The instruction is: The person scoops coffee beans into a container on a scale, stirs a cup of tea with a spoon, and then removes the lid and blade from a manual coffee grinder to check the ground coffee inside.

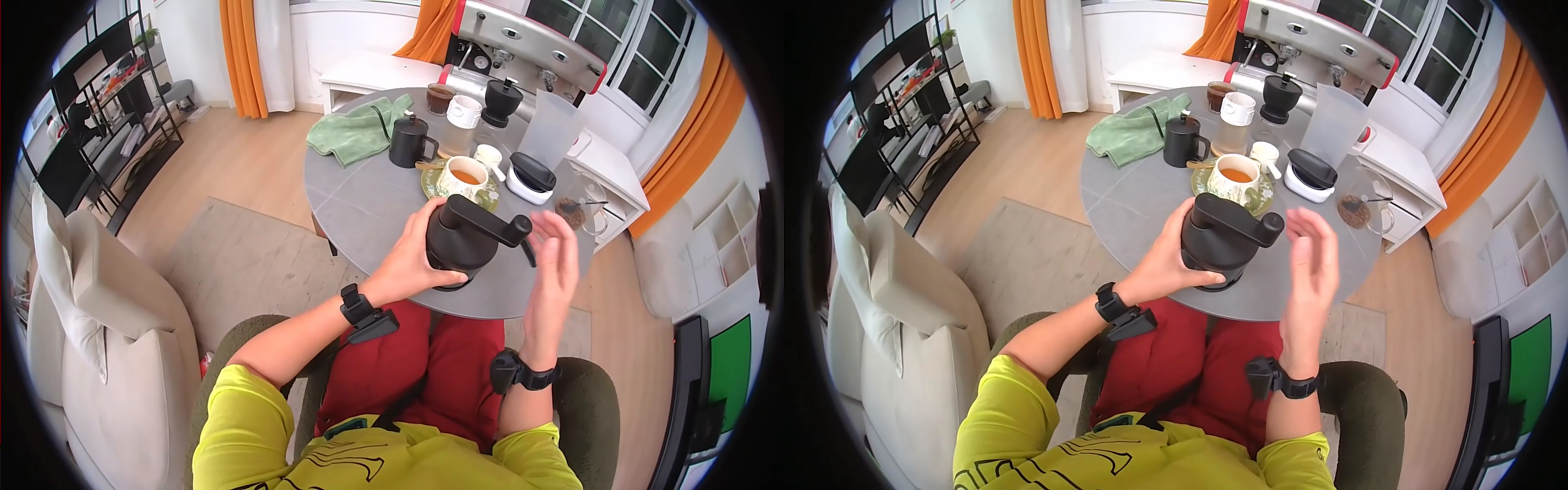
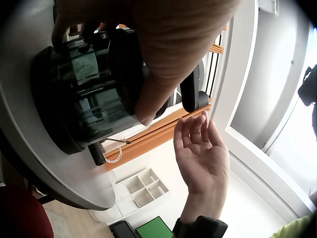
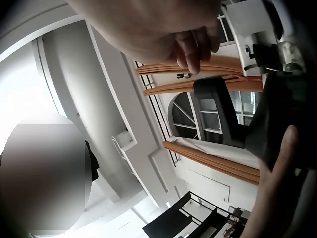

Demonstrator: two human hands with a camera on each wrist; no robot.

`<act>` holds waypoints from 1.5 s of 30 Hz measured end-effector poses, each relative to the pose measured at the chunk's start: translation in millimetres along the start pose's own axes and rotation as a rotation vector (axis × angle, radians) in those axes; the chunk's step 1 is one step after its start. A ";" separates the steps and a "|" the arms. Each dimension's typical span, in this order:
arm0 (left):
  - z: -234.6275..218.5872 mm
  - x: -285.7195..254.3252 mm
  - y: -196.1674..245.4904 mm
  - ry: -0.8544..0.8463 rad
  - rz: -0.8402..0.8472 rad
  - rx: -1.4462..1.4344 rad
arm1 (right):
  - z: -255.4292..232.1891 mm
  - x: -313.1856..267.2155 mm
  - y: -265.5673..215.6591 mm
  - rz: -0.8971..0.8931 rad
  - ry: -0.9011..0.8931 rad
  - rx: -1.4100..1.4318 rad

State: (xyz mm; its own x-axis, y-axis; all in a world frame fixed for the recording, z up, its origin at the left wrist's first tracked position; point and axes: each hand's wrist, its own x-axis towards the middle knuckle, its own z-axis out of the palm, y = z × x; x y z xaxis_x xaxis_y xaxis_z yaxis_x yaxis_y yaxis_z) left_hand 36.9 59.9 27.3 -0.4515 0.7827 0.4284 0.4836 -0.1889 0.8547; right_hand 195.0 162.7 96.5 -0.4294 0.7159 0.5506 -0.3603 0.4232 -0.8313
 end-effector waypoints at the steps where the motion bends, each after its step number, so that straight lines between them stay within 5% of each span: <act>1: 0.4 0.2 -0.2 0.006 0.011 0.009 | 9.7 -3.0 -3.3 -0.028 -0.011 -0.009; 4: 0.0 0.0 1.4 0.011 0.012 0.013 | 3.6 -8.9 3.7 -0.010 -0.077 -0.073; 10: -0.3 0.1 1.6 0.000 0.010 0.005 | 3.1 -3.9 2.4 0.063 0.070 0.001; 12: -0.1 0.3 1.1 0.002 0.016 0.009 | 20.3 -7.2 -2.3 -0.079 -0.022 -0.006; 17: -0.8 -0.2 3.8 -0.004 -0.017 0.005 | -17.4 -5.2 14.9 0.112 -0.018 -0.057; 21: 1.5 0.7 -1.4 -0.005 0.004 -0.012 | 5.1 -4.8 4.5 -0.047 -0.030 -0.053; 24: 1.2 1.0 -2.7 0.006 0.025 0.004 | 6.2 -11.7 -2.8 0.017 -0.150 -0.078; 30: 2.0 2.3 -8.1 -0.026 0.000 -0.032 | -12.6 -5.3 11.3 0.118 -0.014 -0.028; 33: -6.1 4.7 -3.9 -0.068 0.040 -0.022 | -13.5 -8.2 34.7 0.136 -0.312 0.054; 36: -24.0 10.5 22.7 -0.120 0.004 -0.098 | -8.6 -14.8 42.8 0.103 -0.414 -0.025; 45: -17.7 20.1 9.1 -0.072 0.016 -0.110 | 1.8 -11.7 66.1 0.124 -0.466 -0.301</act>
State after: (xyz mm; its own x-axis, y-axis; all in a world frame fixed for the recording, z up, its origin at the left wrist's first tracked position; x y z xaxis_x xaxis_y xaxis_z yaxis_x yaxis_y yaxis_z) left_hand 19.0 63.5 48.8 -0.3877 0.8190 0.4231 0.4029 -0.2622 0.8769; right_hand 174.7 181.3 35.2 -0.7982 0.4787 0.3657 -0.0607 0.5400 -0.8394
